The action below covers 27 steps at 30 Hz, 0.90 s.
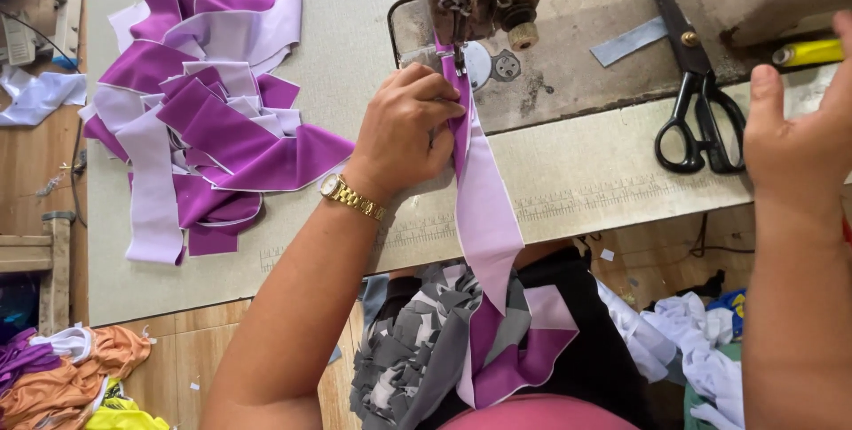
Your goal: Folding and aligning purple and white fabric strips on a sewing machine table in preparation for sewing.
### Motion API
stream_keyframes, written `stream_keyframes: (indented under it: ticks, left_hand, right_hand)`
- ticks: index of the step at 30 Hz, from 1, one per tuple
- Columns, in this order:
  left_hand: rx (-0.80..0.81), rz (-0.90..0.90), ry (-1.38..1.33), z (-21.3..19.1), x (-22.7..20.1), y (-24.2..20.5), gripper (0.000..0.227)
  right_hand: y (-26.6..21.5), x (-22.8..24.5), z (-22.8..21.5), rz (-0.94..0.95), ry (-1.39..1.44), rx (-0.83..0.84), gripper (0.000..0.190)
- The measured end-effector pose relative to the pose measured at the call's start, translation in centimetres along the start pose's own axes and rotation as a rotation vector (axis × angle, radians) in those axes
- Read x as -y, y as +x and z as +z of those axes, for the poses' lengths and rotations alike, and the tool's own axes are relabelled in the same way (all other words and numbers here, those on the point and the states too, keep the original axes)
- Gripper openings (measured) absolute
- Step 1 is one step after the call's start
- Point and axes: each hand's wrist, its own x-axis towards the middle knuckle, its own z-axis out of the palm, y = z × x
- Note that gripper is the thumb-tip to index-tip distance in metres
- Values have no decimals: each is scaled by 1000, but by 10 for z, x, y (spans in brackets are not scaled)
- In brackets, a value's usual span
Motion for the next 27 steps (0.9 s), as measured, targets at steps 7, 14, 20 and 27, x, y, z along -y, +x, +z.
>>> stream_keyframes:
  ticks: [7, 14, 20, 27]
  left_hand:
    - [-15, 8, -17, 0, 0, -1, 30]
    - [-22, 17, -31, 0, 1, -1, 32]
    - [-20, 22, -27, -1, 0, 0, 31]
    - [-10, 12, -22, 0, 0, -1, 31]
  right_hand:
    - [-7, -32, 9, -178, -108, -130, 35]
    - [-10, -46, 16, -144, -123, -150, 28]
    - [-8, -48, 18, -181, -153, -159, 33]
    - [-6, -55, 20, -238, -117, -205, 31]
